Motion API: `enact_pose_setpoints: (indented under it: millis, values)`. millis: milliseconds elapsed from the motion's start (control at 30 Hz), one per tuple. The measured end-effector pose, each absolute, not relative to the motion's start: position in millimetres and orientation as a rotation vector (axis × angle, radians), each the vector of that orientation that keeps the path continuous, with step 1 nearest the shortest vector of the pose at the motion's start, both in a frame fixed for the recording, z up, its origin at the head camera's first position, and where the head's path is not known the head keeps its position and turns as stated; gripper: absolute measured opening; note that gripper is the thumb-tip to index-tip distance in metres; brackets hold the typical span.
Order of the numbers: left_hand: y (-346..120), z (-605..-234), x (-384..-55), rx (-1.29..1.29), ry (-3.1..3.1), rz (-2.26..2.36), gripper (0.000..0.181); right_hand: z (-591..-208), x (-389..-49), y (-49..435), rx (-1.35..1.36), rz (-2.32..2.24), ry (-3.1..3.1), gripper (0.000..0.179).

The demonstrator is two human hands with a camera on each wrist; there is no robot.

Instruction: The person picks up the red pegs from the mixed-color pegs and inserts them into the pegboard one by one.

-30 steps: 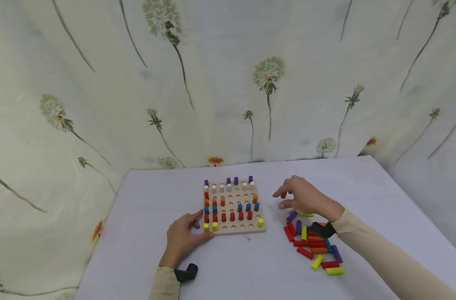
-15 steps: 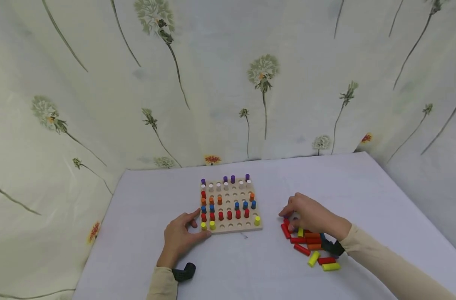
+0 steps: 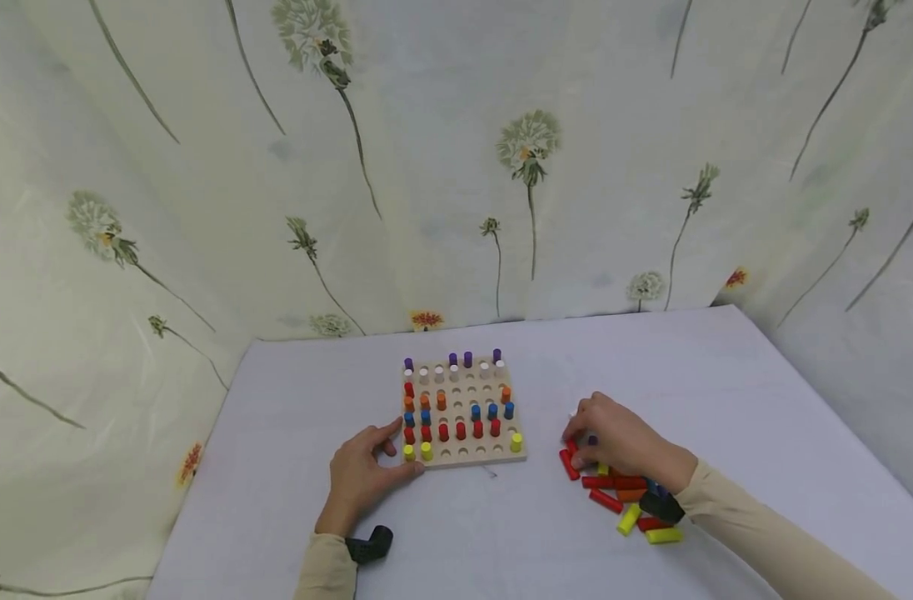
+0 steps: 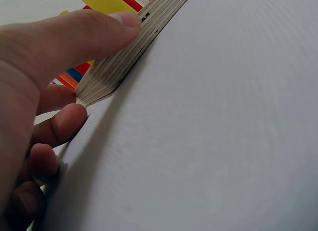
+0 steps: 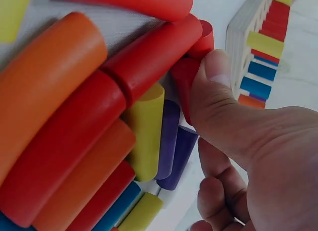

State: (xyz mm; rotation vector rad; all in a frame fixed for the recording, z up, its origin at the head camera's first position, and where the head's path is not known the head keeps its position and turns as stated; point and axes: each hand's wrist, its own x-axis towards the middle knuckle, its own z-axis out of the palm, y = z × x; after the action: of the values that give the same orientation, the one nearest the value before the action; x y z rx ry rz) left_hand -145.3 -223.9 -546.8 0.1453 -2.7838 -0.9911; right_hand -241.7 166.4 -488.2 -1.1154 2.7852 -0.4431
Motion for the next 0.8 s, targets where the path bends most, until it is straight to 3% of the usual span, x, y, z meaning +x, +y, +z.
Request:
enact_pose_setpoints:
  millis: [467,800]
  values:
    - [-223.1,-544.6,-143.5,0.139,-2.78,-0.999,0.077,-484.1,-235.4,163.9,-1.022,-0.437,2.797,0.033]
    - [-223.7,-547.1,-144.5,0.121,-2.757,-0.997,0.077,-482.5,-236.1,165.4,-0.989,-0.621,2.701,0.021]
